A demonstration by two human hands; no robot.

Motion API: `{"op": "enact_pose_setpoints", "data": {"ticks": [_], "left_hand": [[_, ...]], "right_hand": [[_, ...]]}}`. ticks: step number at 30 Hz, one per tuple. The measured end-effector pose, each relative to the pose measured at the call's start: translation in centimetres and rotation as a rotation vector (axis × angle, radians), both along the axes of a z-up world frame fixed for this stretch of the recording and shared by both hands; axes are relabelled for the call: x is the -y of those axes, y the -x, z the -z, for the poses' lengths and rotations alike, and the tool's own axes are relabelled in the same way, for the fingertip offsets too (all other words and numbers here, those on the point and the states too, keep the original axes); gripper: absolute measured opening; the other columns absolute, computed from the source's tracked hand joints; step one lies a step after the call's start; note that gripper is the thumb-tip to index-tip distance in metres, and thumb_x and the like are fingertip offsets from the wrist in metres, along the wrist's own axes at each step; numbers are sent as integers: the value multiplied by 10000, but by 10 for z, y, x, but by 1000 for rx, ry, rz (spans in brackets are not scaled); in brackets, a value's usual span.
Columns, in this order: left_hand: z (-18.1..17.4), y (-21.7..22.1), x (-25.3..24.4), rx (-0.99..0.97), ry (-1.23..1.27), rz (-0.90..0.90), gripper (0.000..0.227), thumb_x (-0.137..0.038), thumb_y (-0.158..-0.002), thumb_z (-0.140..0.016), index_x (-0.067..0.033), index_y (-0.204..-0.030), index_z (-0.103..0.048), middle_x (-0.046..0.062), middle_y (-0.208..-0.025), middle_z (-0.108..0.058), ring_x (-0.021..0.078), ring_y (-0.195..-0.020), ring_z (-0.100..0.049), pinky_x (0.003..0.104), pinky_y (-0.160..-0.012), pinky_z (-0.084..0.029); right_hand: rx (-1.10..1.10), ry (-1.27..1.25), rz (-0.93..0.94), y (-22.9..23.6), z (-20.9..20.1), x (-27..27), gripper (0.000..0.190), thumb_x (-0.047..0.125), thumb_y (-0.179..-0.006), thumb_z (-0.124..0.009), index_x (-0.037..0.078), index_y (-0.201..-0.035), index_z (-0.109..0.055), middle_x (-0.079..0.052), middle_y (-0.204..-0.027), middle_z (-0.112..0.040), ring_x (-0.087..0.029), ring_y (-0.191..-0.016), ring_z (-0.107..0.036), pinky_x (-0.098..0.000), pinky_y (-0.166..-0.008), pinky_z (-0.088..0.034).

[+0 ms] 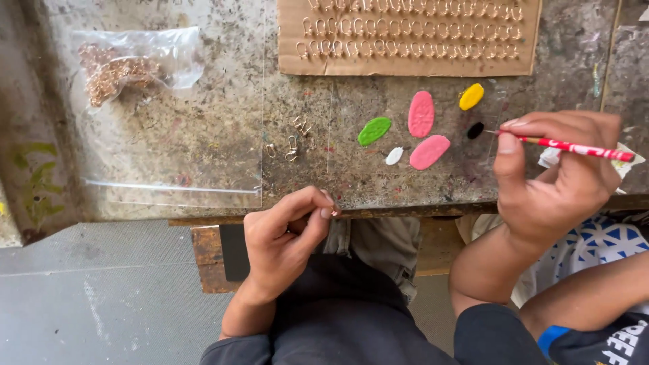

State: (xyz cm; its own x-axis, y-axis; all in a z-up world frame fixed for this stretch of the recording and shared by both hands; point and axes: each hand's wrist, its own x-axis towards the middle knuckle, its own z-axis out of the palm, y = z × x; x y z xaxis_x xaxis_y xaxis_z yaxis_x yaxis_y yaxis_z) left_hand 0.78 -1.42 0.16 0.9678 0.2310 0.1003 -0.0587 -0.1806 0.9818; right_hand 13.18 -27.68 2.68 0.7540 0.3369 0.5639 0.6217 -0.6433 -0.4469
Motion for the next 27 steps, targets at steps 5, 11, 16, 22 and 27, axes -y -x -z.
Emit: {"op": "enact_pose_setpoints", "data": {"ticks": [5,11,16,22,27], "left_hand": [[1,1,-1,-7,2,0,67,24,-962,-680,-41,-954,-666,-47,-735,-604,41,-543,-312,194,-509,-321],[2,1,-2,-10,9,8,78,29,-960,-676,-47,-959,-658,-17,-842,-690,35,-519,-331,182,-500,-335],[2,2,-1,-22,5,5,74,18,-965,-676,-54,-953,-660,-39,-814,-667,33,-534,-320,180,-507,-325],[4,2,0,-18,20,1,74,28,-965,-674,-44,-967,-659,-9,-848,-706,33,-525,-340,175,-498,-336],[2,2,0,-15,34,-12,67,18,-982,-662,-46,-964,-652,-20,-826,-669,50,-550,-305,202,-509,-321]], "right_hand": [[-22,11,8,6,6,1,161,-36,-1145,-732,-134,-1031,-676,-245,-1006,-722,-387,-992,-632,-476,-973,-474],[-41,36,-14,6,8,2,152,-42,-1156,-746,-130,-1053,-678,-252,-1031,-732,-391,-1003,-628,-480,-968,-483],[-29,25,-22,6,10,3,139,-63,-1154,-748,-134,-1056,-679,-253,-1020,-732,-391,-986,-644,-479,-968,-478],[-33,-23,-15,7,12,1,171,-28,-1159,-738,-144,-1051,-675,-268,-1004,-721,-395,-979,-636,-480,-968,-473],[-8,-257,9,17,23,-4,135,-41,-1128,-690,-95,-1075,-577,-289,-940,-625,-380,-893,-602,-454,-898,-469]]}}
